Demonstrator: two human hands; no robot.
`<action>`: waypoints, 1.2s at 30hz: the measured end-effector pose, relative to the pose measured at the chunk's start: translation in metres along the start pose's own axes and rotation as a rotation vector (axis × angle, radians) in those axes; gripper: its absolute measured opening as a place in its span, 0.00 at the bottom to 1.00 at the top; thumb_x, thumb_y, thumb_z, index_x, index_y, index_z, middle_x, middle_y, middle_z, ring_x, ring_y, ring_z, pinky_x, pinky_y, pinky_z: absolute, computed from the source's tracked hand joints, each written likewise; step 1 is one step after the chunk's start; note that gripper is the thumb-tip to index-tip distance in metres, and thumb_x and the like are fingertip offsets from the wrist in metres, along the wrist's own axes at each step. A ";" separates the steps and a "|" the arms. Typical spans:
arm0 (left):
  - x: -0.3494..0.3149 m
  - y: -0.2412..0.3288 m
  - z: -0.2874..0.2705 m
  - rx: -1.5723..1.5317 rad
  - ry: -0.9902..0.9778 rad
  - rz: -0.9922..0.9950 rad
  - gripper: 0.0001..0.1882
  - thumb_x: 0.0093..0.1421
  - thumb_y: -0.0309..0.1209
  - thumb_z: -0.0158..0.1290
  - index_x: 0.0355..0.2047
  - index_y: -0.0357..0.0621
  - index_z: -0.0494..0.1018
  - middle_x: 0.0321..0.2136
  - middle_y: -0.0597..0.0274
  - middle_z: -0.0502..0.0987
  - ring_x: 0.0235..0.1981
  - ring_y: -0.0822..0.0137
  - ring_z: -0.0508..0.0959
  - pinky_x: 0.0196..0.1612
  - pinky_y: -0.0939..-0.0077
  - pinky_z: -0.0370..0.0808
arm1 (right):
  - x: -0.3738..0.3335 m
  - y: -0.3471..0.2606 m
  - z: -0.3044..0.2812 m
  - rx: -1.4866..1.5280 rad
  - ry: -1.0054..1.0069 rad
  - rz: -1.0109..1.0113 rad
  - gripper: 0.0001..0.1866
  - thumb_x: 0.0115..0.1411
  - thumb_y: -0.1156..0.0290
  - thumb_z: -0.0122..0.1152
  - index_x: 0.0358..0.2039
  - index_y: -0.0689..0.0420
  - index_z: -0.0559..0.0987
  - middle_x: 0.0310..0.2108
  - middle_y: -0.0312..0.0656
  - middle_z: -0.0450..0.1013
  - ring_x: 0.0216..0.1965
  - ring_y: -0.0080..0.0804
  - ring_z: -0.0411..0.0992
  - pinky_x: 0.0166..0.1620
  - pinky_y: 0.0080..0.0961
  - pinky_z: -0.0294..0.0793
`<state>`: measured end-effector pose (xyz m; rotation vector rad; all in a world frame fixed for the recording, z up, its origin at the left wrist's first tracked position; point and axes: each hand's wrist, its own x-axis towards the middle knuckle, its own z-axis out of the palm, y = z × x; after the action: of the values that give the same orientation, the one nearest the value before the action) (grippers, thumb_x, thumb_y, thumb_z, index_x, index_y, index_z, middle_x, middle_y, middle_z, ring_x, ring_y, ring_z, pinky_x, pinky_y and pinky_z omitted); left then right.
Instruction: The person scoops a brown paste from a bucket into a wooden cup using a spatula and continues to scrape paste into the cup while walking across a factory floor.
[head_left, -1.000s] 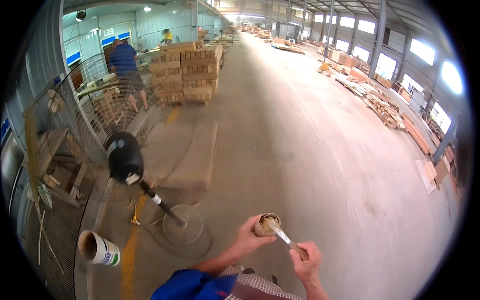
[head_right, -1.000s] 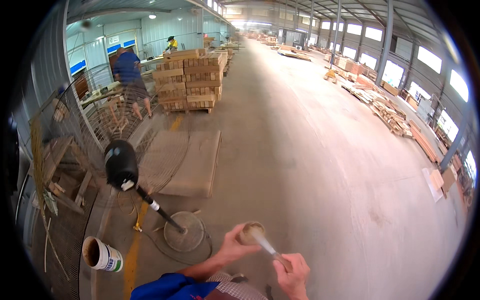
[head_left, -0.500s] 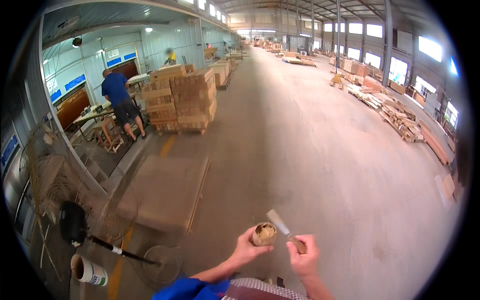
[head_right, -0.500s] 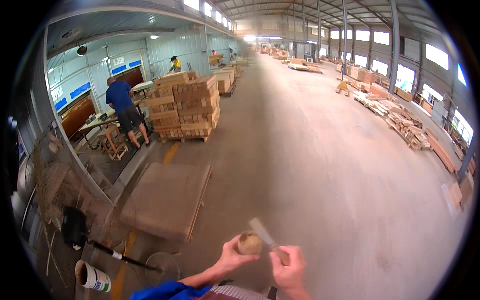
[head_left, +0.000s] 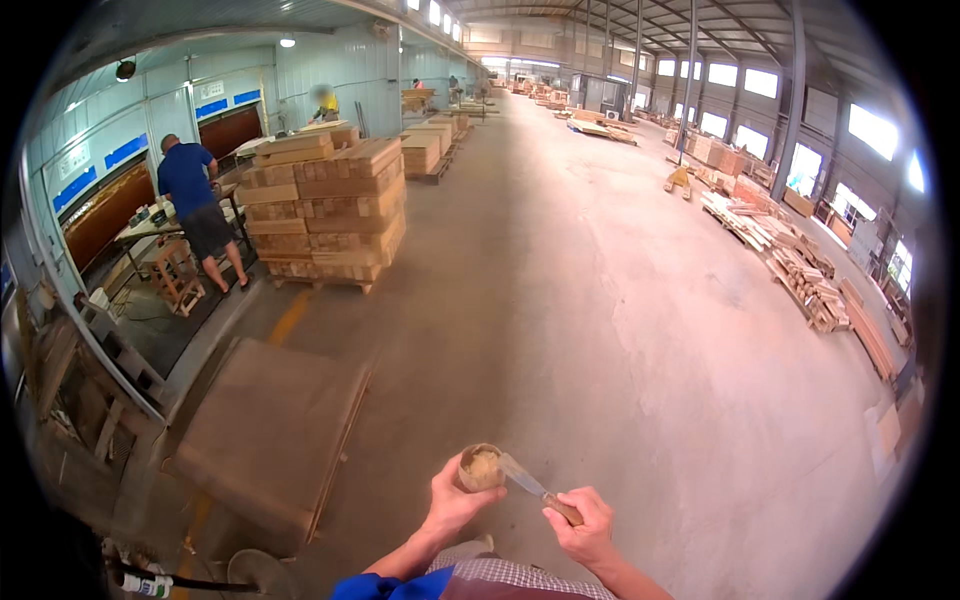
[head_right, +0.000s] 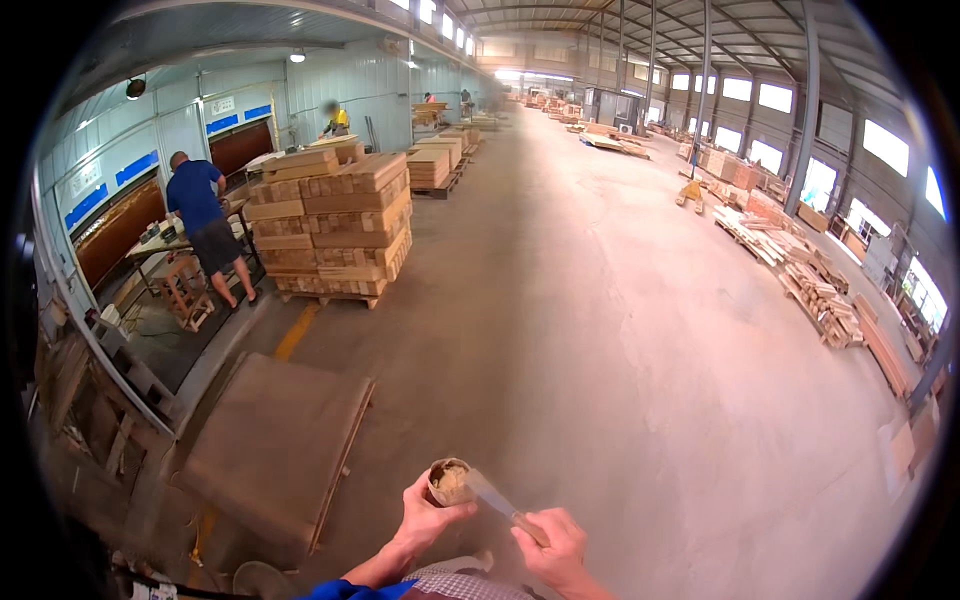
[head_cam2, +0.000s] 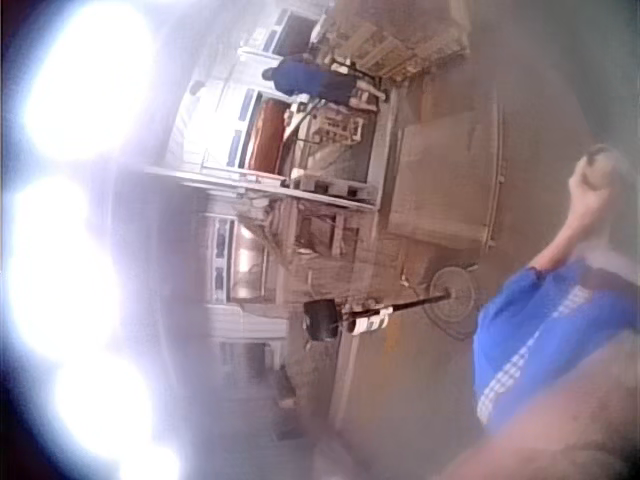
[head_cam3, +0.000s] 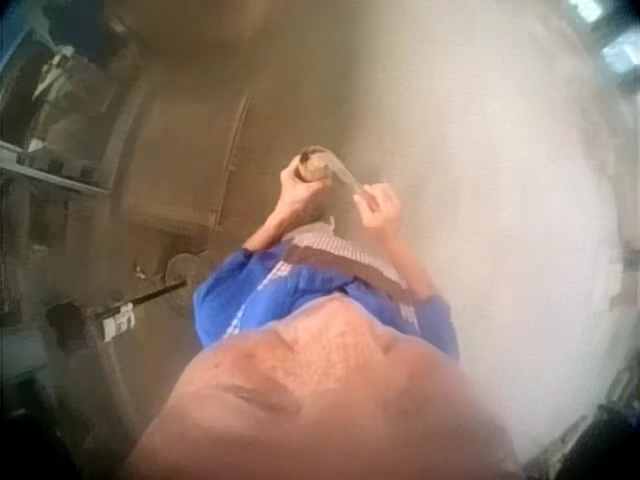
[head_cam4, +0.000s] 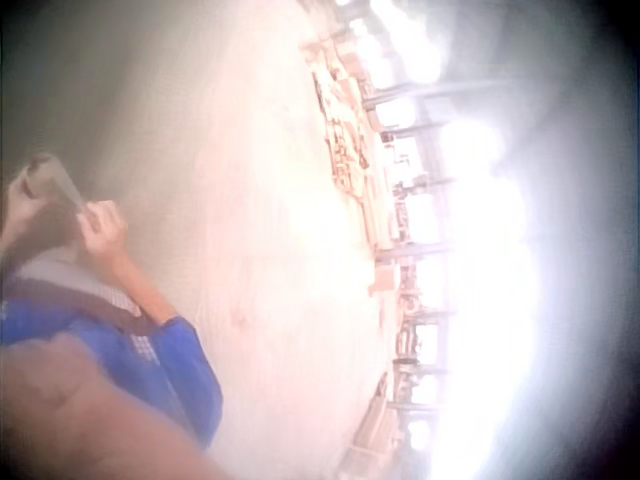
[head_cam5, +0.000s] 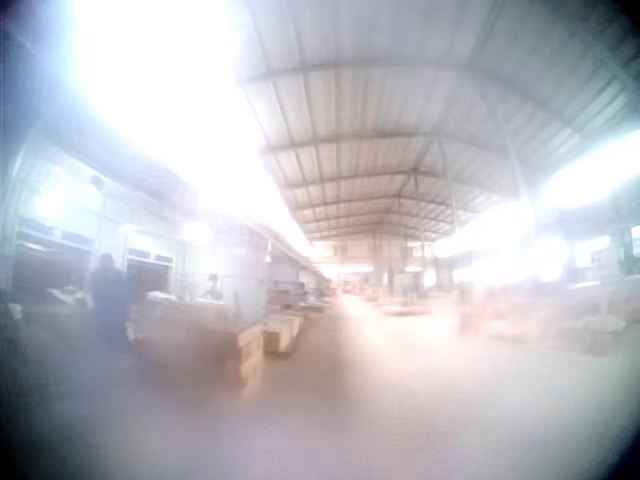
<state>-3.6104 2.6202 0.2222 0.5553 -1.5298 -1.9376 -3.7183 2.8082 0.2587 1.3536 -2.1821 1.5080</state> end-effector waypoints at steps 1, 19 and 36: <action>0.036 0.004 0.008 -0.008 -0.006 -0.003 0.35 0.44 0.21 0.68 0.54 0.34 0.67 0.46 0.57 0.76 0.47 0.68 0.77 0.52 0.72 0.74 | 0.029 0.015 -0.002 -0.023 0.013 -0.021 0.15 0.43 0.75 0.73 0.32 0.59 0.77 0.28 0.46 0.74 0.27 0.41 0.74 0.30 0.30 0.74; 0.579 -0.040 0.154 0.110 -0.119 -0.021 0.34 0.45 0.21 0.68 0.54 0.35 0.68 0.44 0.61 0.76 0.45 0.71 0.76 0.49 0.73 0.76 | 0.505 0.374 0.081 0.193 0.018 -0.057 0.15 0.47 0.76 0.71 0.35 0.60 0.76 0.28 0.43 0.74 0.27 0.35 0.74 0.31 0.27 0.74; 1.137 -0.096 0.230 -0.055 0.060 -0.055 0.32 0.46 0.20 0.66 0.53 0.36 0.70 0.44 0.61 0.77 0.45 0.71 0.76 0.48 0.74 0.76 | 0.950 0.689 0.145 0.089 -0.119 -0.148 0.13 0.47 0.76 0.71 0.34 0.60 0.78 0.28 0.44 0.75 0.26 0.36 0.74 0.28 0.27 0.74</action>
<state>-4.6116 2.0256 0.2336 0.6318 -1.4334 -1.9798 -4.7293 2.1953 0.2800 1.6334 -2.0498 1.5228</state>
